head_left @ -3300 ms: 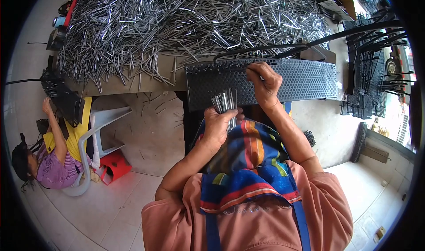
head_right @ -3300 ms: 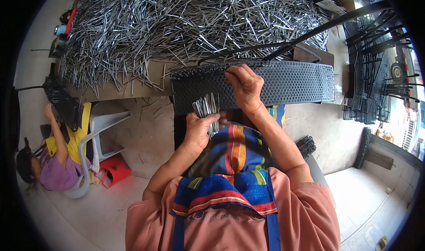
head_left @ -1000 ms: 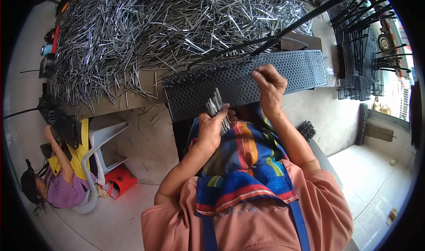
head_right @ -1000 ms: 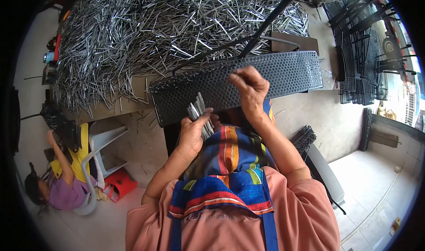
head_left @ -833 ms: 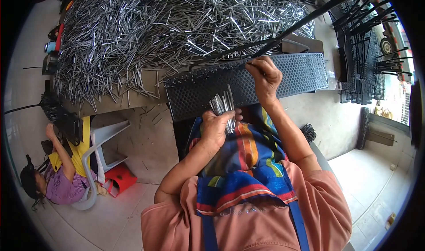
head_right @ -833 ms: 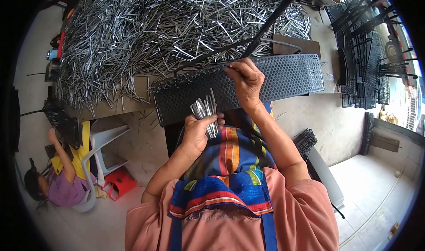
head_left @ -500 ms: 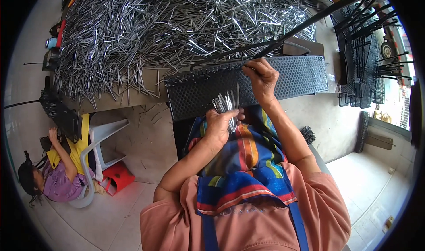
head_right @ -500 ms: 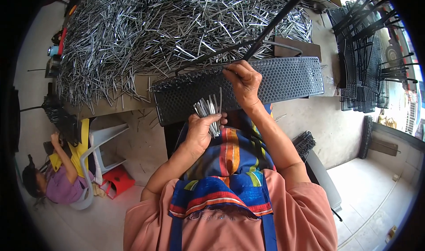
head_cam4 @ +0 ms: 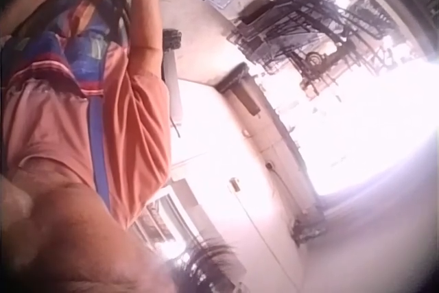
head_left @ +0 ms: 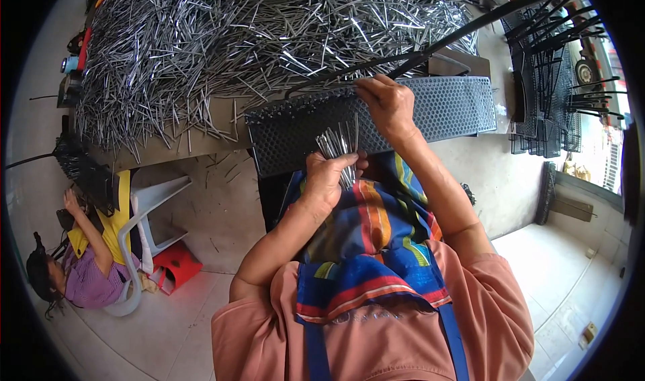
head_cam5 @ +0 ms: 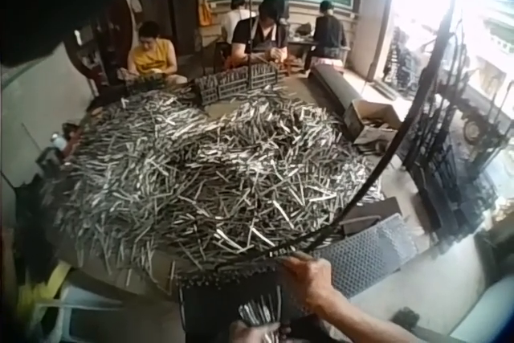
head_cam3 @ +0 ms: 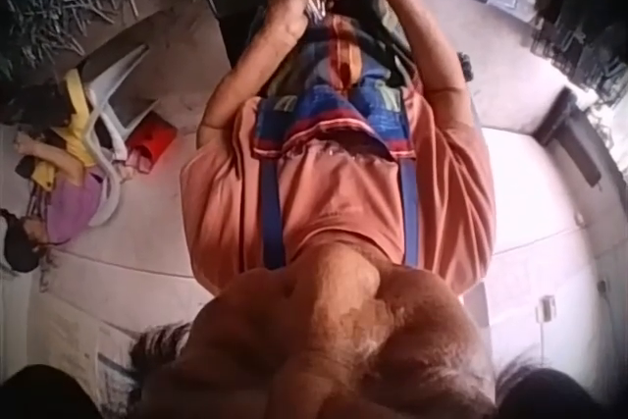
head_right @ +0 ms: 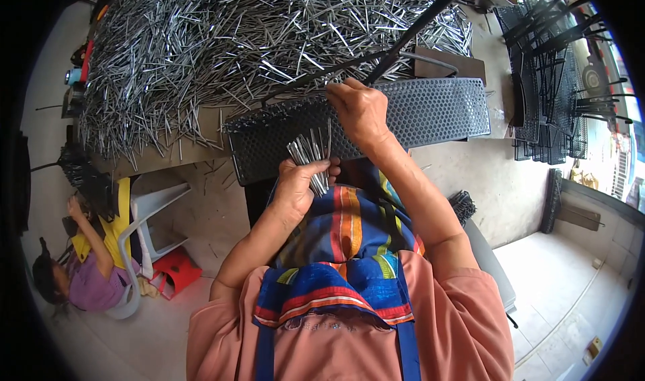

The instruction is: Inserting thin metal rods into a perforated metal sheet to assemble a mesh component.

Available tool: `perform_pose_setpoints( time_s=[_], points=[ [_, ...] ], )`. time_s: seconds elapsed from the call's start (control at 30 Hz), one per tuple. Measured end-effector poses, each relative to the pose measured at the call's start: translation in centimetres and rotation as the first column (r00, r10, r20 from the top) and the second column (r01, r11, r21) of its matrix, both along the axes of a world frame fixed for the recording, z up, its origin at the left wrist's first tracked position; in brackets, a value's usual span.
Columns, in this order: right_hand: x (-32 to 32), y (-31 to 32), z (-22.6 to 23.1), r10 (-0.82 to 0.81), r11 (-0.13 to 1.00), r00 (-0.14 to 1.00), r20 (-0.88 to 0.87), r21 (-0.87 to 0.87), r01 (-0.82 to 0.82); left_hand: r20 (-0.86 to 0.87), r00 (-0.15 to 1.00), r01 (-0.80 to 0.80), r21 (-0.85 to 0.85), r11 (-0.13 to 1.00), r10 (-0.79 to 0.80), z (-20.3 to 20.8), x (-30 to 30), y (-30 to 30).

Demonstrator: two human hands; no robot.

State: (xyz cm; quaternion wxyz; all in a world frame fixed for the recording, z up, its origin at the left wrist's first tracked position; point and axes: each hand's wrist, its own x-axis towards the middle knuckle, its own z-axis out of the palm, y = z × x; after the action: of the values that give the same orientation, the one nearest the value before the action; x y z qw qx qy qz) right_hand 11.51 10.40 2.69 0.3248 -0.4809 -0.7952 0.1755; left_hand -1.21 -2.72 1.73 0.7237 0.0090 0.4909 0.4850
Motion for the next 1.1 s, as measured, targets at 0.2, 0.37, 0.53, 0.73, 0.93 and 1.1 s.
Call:
perform_pose_setpoints(
  time_s=[0.2, 0.37, 0.53, 0.73, 0.93, 1.1],
  points=[
    [0.9, -0.6, 0.4, -0.013, 1.000, 0.985, 0.175, 0.013, 0.011, 0.019, 0.999, 0.028, 0.020, 0.999, -0.028, -0.1, -0.3, 0.6],
    [2.1, -1.5, 0.1, -0.035, 0.997, 0.967, 0.252, -0.059, 0.052, 0.014, 0.999, 0.040, 0.010, 0.999, -0.040, -0.4, -0.6, 0.7],
    [3.9, -3.7, -0.4, -0.128, 0.834, 0.952, -0.277, -0.550, -0.048, 0.027, 0.992, 0.123, 0.112, 0.986, -0.127, 0.0, -0.4, 0.8],
    [5.1, -3.5, 0.2, -0.384, 0.387, 0.747, -0.542, -0.829, -0.403, 0.036, 0.996, 0.077, 0.060, 0.995, -0.079, 0.6, 0.7, 0.5],
    [4.9, -1.4, -0.1, -0.344, 0.887, 0.709, -0.616, -0.461, 0.031, -0.051, 0.986, 0.159, 0.001, 0.987, -0.159, -0.1, 0.5, -2.6],
    [4.0, -0.9, 0.5, -0.085, 0.994, 0.900, -0.427, -0.094, 0.049, -0.097, 0.962, 0.264, 0.109, 0.958, -0.254, -0.5, 0.6, -5.0]
  ],
)
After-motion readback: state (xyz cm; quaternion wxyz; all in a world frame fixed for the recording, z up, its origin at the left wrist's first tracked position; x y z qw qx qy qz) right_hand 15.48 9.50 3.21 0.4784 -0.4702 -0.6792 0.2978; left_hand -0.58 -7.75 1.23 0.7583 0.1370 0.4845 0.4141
